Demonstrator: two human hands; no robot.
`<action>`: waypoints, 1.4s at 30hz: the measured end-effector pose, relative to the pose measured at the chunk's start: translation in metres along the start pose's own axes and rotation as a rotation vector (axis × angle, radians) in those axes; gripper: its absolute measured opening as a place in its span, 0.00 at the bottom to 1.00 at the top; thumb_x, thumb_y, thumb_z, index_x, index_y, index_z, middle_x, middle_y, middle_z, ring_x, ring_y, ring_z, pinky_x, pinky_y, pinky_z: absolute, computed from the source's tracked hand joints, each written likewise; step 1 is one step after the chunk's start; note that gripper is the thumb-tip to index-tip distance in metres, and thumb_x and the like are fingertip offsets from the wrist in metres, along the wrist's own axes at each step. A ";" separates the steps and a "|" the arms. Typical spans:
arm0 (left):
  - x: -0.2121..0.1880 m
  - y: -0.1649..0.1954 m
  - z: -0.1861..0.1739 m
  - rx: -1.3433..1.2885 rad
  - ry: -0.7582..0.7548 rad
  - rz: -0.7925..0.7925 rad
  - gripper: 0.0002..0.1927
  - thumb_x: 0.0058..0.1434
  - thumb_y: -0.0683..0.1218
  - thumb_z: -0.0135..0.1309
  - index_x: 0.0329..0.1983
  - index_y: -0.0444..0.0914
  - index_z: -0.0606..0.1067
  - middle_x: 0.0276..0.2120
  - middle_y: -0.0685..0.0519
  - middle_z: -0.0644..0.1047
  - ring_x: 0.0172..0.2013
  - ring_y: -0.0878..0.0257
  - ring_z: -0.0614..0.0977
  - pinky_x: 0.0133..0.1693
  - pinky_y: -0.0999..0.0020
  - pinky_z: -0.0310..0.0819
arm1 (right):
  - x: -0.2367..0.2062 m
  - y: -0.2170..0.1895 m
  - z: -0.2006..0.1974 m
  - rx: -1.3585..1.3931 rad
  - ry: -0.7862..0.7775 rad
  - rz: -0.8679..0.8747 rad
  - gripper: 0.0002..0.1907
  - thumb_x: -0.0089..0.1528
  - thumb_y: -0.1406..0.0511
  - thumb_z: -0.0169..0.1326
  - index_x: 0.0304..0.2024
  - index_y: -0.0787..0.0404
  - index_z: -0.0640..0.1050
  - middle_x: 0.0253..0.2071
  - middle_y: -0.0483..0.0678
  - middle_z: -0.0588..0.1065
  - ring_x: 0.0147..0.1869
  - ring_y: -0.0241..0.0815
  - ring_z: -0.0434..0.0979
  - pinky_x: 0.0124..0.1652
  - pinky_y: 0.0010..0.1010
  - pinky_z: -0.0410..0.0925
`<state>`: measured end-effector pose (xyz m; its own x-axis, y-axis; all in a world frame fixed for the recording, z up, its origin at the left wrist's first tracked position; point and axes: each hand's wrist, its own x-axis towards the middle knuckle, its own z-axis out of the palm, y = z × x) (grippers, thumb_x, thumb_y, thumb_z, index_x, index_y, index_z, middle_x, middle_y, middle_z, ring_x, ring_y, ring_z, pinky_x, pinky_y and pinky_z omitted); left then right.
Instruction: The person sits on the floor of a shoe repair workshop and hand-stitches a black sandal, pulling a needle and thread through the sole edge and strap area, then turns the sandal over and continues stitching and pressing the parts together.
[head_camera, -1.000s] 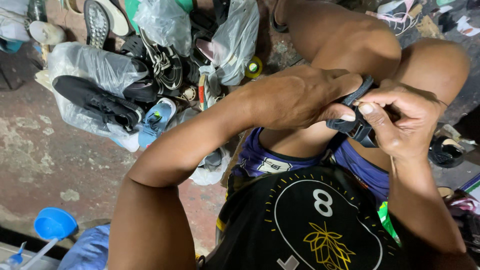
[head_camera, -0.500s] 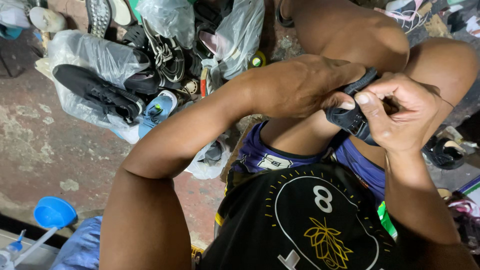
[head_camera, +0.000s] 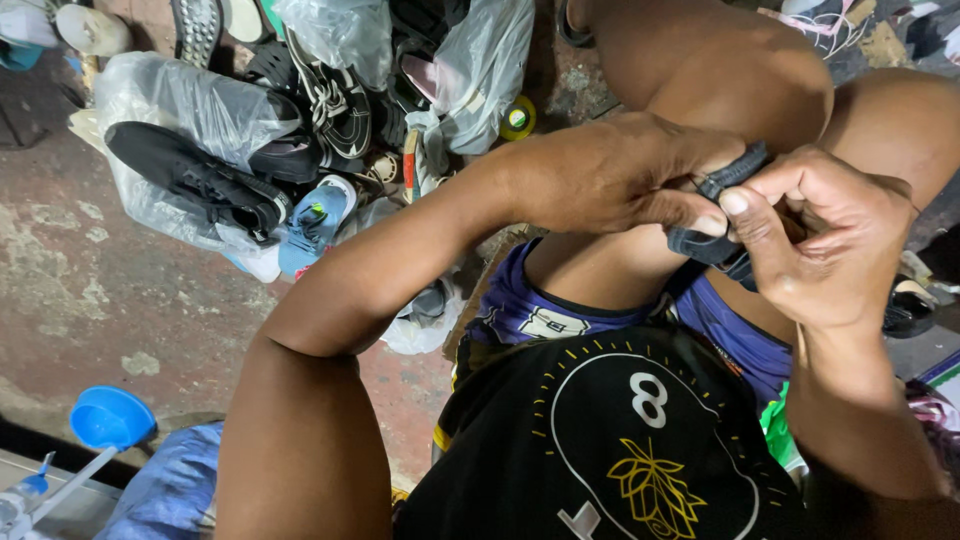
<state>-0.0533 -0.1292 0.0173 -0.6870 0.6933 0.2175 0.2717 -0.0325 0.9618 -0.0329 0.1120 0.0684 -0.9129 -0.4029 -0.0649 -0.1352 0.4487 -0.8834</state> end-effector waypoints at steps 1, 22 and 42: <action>0.000 0.000 0.000 0.000 -0.004 0.002 0.21 0.74 0.58 0.52 0.54 0.37 0.68 0.41 0.43 0.79 0.44 0.42 0.81 0.42 0.50 0.72 | -0.001 0.000 -0.001 0.000 -0.009 -0.002 0.08 0.71 0.75 0.61 0.36 0.68 0.76 0.27 0.44 0.74 0.28 0.25 0.69 0.30 0.15 0.60; -0.035 0.036 0.046 0.142 0.651 -0.077 0.25 0.71 0.52 0.56 0.67 0.41 0.66 0.52 0.44 0.78 0.45 0.53 0.85 0.46 0.61 0.80 | -0.025 0.054 -0.030 0.319 -0.111 0.069 0.02 0.72 0.76 0.54 0.46 0.72 0.77 0.37 0.52 0.77 0.34 0.31 0.75 0.34 0.17 0.65; -0.031 0.043 0.059 -0.056 0.733 -0.181 0.09 0.82 0.45 0.43 0.52 0.36 0.73 0.38 0.53 0.79 0.33 0.65 0.82 0.38 0.67 0.79 | -0.019 -0.012 -0.004 -0.051 0.035 -0.030 0.02 0.71 0.76 0.57 0.46 0.72 0.77 0.40 0.53 0.77 0.39 0.36 0.75 0.40 0.20 0.67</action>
<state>0.0194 -0.1098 0.0422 -0.9952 0.0359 0.0911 0.0907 -0.0133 0.9958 -0.0155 0.1171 0.0820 -0.9210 -0.3889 -0.0214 -0.1814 0.4771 -0.8599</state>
